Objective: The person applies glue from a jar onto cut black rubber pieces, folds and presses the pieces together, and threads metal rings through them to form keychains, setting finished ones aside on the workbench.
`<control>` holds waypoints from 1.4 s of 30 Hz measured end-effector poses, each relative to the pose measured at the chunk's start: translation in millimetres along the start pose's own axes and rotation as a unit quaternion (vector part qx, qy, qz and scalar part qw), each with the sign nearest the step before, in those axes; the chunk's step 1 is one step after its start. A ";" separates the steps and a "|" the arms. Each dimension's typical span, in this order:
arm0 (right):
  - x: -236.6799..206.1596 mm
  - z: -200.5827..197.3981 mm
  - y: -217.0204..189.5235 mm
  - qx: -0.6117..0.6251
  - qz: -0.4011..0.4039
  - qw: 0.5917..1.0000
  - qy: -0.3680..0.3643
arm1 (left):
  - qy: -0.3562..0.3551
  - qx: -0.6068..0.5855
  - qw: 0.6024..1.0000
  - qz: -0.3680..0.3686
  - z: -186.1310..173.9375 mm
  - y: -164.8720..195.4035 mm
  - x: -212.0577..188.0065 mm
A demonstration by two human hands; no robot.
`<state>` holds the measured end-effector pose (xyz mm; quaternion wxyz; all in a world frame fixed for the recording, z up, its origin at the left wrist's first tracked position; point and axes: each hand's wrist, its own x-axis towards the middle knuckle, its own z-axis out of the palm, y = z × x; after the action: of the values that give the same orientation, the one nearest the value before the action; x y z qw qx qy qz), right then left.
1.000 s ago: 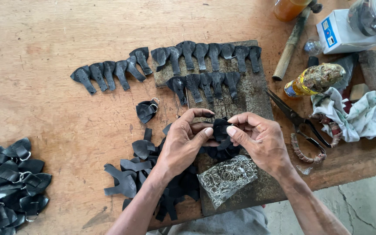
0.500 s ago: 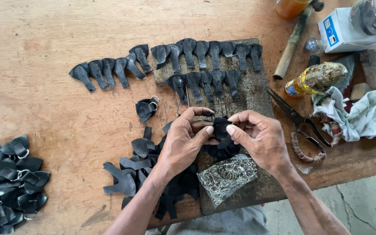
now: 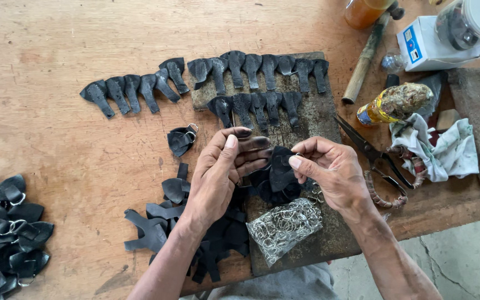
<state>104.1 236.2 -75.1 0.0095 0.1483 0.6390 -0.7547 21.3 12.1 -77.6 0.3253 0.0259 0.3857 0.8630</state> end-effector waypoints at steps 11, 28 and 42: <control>1.6 -1.3 2.2 -0.007 -0.010 1.000 0.008 | -0.028 0.040 0.995 -0.089 -3.4 -8.6 1.4; -10.9 13.2 -7.9 -0.130 -0.026 0.991 -0.014 | -0.053 0.261 0.964 -0.004 23.1 4.2 -10.2; -18.0 31.6 -21.4 -0.202 -0.085 0.975 -0.027 | -0.009 0.371 0.925 0.080 27.0 9.9 -21.6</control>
<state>110.2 206.4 -45.8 -0.0081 0.0680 0.7878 -0.6122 40.8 12.1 -47.5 0.2261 0.1834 0.6721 0.6808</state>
